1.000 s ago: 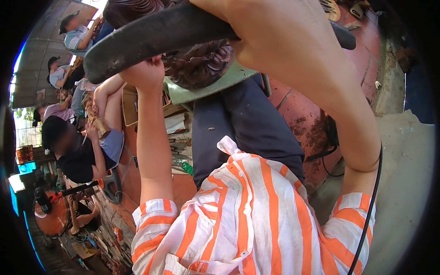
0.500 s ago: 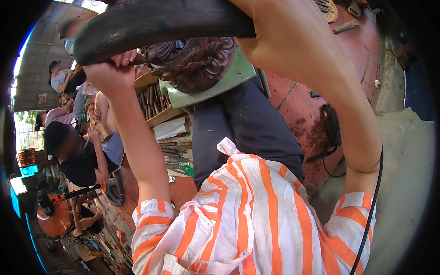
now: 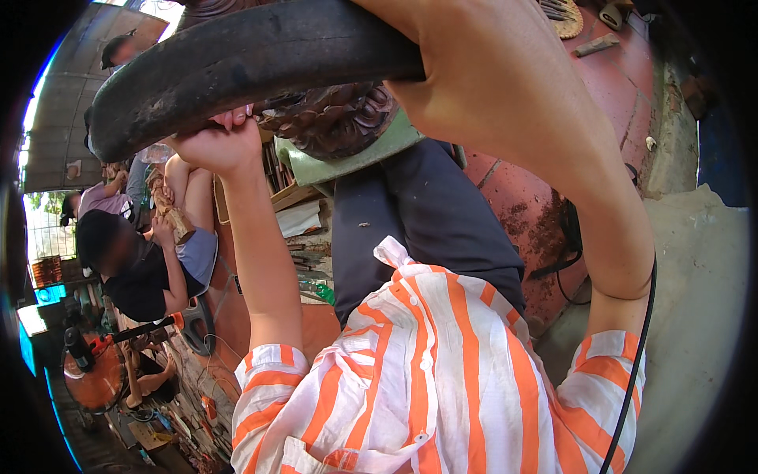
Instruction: The person carves a dark wooden sculpture using a chisel and mallet. They repeatedly strike the chisel to shape the wood, occasionally switching tools from a nearby container.
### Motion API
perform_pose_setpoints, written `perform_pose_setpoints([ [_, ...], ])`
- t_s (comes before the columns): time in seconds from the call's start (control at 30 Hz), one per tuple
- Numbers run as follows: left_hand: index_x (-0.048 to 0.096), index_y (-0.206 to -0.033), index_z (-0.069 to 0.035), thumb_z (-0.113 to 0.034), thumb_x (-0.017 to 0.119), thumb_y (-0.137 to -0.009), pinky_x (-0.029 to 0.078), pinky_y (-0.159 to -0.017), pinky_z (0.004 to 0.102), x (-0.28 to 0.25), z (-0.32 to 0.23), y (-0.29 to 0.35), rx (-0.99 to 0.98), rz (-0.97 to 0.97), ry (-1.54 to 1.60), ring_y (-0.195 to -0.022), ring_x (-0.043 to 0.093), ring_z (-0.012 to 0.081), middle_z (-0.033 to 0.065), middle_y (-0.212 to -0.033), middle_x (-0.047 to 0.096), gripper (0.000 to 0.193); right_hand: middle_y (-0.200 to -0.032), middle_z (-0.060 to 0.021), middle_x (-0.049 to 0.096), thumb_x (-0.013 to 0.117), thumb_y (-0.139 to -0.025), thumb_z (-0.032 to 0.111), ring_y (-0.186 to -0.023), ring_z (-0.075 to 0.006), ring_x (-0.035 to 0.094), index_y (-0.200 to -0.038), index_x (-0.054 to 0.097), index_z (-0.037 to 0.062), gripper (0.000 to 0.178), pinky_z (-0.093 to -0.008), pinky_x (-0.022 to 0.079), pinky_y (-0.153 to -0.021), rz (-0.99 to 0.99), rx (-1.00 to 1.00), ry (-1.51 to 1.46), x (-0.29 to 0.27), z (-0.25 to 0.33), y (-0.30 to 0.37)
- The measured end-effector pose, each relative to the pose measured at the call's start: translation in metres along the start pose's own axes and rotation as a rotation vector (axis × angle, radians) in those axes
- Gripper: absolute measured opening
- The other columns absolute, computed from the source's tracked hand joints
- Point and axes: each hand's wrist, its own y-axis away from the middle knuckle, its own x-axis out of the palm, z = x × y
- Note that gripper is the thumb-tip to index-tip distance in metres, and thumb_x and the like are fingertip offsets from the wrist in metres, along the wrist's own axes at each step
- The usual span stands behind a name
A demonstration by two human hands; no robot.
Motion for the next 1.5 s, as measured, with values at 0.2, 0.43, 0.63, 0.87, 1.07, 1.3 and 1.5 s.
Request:
perform_pose_setpoints([
  [0.2,0.057,-0.085,-0.012,-0.055,0.038,-0.094,0.030,-0.037,0.0252,-0.007,0.001,0.000,-0.028,-0.016,0.022,-0.041,0.036,0.0132,0.0012,-0.060,0.050,0.048,-0.077,-0.0167,0.060,0.066,-0.064,0.002,-0.073,-0.0360,0.061,-0.102,0.056,0.0047,0.039,-0.0399,0.045,-0.061,0.045,0.031,-0.003,-0.002,0.005,-0.003],
  [0.43,0.058,-0.092,-0.012,-0.055,0.037,-0.094,0.032,-0.041,0.0250,-0.012,0.009,0.005,-0.110,-0.068,0.130,-0.044,0.036,0.0110,-0.0005,-0.064,0.049,0.048,-0.072,-0.0144,0.057,0.066,-0.065,0.003,-0.070,-0.0344,0.061,-0.094,0.051,0.0060,0.033,-0.0411,0.044,-0.058,0.091,0.026,0.147,-0.001,0.031,-0.013],
  [0.63,0.057,-0.095,-0.007,-0.049,0.037,-0.096,0.032,-0.045,0.0252,-0.009,0.031,0.012,0.231,0.038,-0.470,-0.047,0.034,0.0100,-0.0011,-0.067,0.049,0.046,-0.071,-0.0120,0.056,0.066,-0.065,0.001,-0.069,-0.0344,0.061,-0.091,0.047,0.0068,0.033,-0.0422,0.044,-0.056,0.105,-0.053,0.167,0.006,0.019,-0.017],
  [0.87,0.057,-0.096,-0.003,-0.046,0.038,-0.096,0.035,-0.047,0.0255,-0.013,0.037,0.012,0.401,0.115,-0.679,-0.047,0.038,0.0126,0.0018,-0.071,0.052,0.046,-0.071,-0.0116,0.057,0.067,-0.061,-0.001,-0.066,-0.0347,0.059,-0.090,0.048,0.0065,0.036,-0.0428,0.043,-0.055,0.100,0.000,0.086,0.006,0.015,-0.011],
  [1.07,0.056,-0.097,0.000,-0.043,0.039,-0.097,0.038,-0.048,0.0258,-0.012,0.032,0.009,0.400,0.156,-0.695,-0.048,0.041,0.0149,0.0044,-0.074,0.055,0.047,-0.072,-0.0139,0.057,0.066,-0.062,-0.002,-0.069,-0.0359,0.060,-0.089,0.050,0.0057,0.033,-0.0417,0.044,-0.057,0.155,0.089,0.087,0.000,0.020,-0.013],
  [1.3,0.054,-0.088,-0.002,-0.040,0.044,-0.094,0.037,-0.047,0.0283,0.038,-0.006,-0.005,-0.089,-0.070,-0.505,-0.045,0.038,0.0150,0.0039,-0.060,0.048,0.040,-0.075,-0.0159,0.058,0.066,-0.064,-0.002,-0.072,-0.0371,0.060,-0.093,0.051,0.0042,0.033,-0.0414,0.044,-0.060,0.059,-0.005,0.041,0.007,-0.011,0.000],
  [1.5,0.056,-0.086,-0.009,-0.045,0.041,-0.094,0.032,-0.044,0.0271,0.040,-0.027,-0.006,-0.012,-0.078,-0.346,-0.044,0.035,0.0117,-0.0009,-0.055,0.042,0.040,-0.075,-0.0162,0.057,0.065,-0.064,-0.003,-0.073,-0.0376,0.059,-0.094,0.052,0.0030,0.034,-0.0400,0.044,-0.061,0.065,0.020,0.025,0.002,-0.006,-0.002],
])
